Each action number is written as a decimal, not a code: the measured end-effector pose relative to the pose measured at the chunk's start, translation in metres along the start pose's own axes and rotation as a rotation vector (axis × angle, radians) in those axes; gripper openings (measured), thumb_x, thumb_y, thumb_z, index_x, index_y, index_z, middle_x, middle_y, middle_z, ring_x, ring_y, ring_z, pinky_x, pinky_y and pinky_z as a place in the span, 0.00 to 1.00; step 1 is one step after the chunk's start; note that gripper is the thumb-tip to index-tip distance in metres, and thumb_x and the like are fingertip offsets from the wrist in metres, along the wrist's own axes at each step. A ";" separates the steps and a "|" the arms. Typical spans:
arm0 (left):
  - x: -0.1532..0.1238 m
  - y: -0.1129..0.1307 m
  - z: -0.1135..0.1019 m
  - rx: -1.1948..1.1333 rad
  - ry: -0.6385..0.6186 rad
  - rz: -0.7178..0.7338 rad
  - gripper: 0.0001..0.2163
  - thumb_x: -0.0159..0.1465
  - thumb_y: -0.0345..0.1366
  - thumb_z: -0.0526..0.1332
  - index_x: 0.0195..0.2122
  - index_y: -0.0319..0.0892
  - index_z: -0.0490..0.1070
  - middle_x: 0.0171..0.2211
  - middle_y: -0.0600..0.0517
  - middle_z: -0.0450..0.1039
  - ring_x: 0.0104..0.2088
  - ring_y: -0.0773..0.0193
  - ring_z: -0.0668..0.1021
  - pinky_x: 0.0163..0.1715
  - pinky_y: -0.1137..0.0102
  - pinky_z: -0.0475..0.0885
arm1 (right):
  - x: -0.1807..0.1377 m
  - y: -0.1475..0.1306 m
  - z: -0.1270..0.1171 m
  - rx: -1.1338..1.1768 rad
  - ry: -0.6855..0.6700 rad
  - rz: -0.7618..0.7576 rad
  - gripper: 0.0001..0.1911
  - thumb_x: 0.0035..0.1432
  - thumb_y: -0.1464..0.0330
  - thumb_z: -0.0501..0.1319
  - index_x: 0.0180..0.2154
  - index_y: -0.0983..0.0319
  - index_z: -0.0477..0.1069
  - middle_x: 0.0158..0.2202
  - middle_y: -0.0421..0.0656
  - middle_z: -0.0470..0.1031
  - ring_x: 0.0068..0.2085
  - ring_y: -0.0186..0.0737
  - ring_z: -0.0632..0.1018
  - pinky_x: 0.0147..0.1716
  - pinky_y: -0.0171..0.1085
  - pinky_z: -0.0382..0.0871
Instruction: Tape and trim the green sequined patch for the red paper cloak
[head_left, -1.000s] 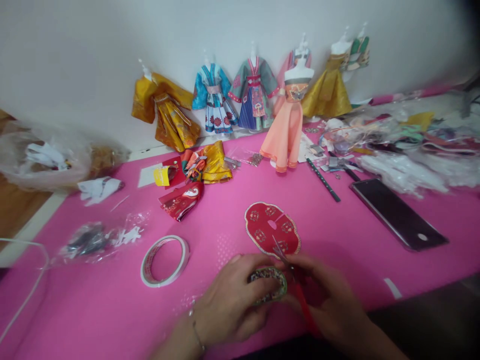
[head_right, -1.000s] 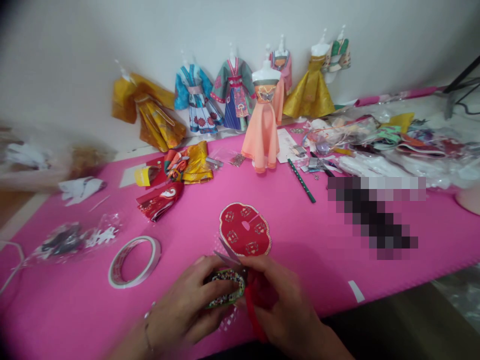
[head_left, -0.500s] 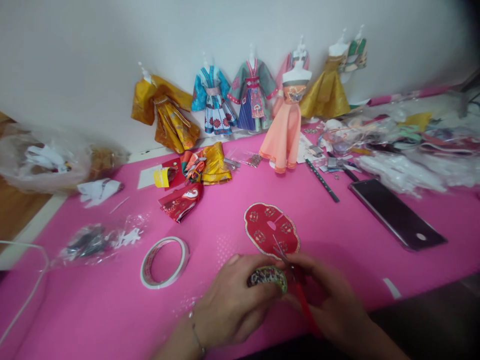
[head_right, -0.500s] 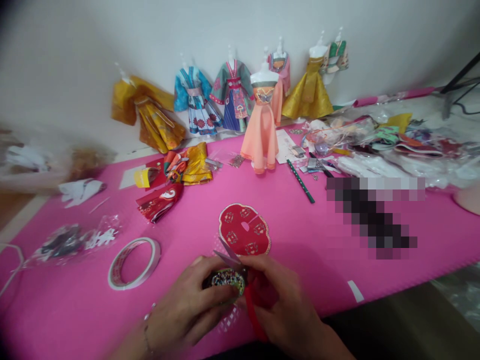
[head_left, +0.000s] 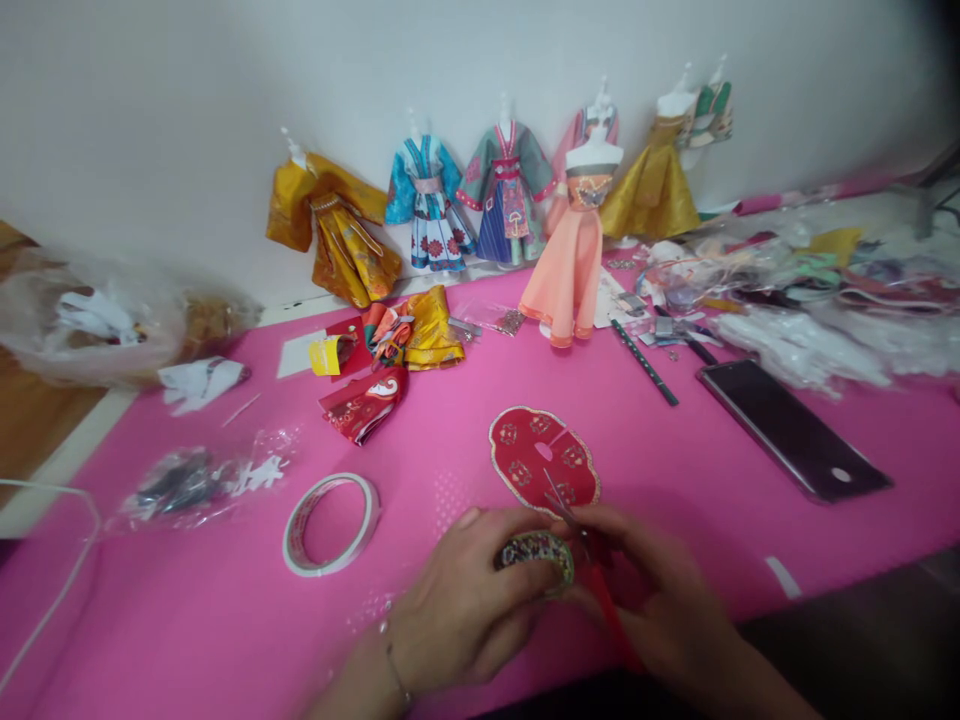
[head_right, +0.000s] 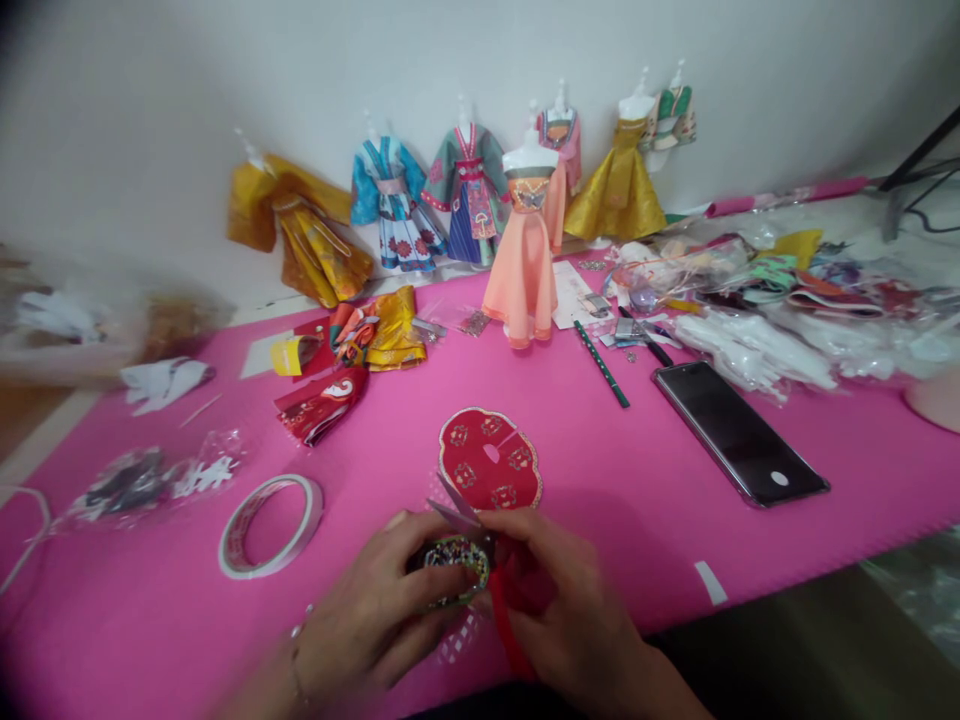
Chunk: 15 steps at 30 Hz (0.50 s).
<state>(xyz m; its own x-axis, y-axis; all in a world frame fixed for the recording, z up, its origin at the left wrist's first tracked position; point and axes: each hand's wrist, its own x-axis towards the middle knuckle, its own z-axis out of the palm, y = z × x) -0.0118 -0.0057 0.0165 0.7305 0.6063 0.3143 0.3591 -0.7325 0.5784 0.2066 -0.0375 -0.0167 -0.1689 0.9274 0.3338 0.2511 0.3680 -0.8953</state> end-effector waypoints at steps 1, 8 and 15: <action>0.000 -0.001 0.000 -0.001 -0.001 0.006 0.17 0.64 0.25 0.59 0.52 0.46 0.69 0.57 0.46 0.73 0.50 0.58 0.77 0.51 0.62 0.72 | 0.000 0.000 0.000 0.001 -0.002 0.002 0.27 0.56 0.74 0.68 0.56 0.51 0.68 0.44 0.40 0.81 0.40 0.39 0.82 0.40 0.34 0.79; 0.001 -0.002 0.002 -0.005 -0.003 0.014 0.16 0.64 0.25 0.59 0.53 0.44 0.69 0.55 0.44 0.74 0.50 0.57 0.77 0.50 0.61 0.73 | -0.001 0.003 0.000 -0.005 -0.012 0.007 0.29 0.55 0.75 0.68 0.56 0.50 0.67 0.44 0.39 0.81 0.39 0.39 0.82 0.39 0.35 0.79; 0.001 -0.001 0.002 -0.006 -0.005 -0.005 0.17 0.63 0.24 0.59 0.52 0.45 0.69 0.57 0.44 0.73 0.50 0.57 0.78 0.49 0.61 0.73 | -0.002 0.005 0.001 -0.008 -0.020 0.022 0.30 0.55 0.77 0.67 0.57 0.51 0.67 0.46 0.41 0.80 0.42 0.40 0.82 0.42 0.36 0.79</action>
<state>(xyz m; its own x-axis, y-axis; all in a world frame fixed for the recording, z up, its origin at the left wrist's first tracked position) -0.0101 -0.0046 0.0148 0.7317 0.6082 0.3076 0.3590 -0.7276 0.5845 0.2075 -0.0377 -0.0223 -0.1827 0.9336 0.3083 0.2626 0.3485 -0.8998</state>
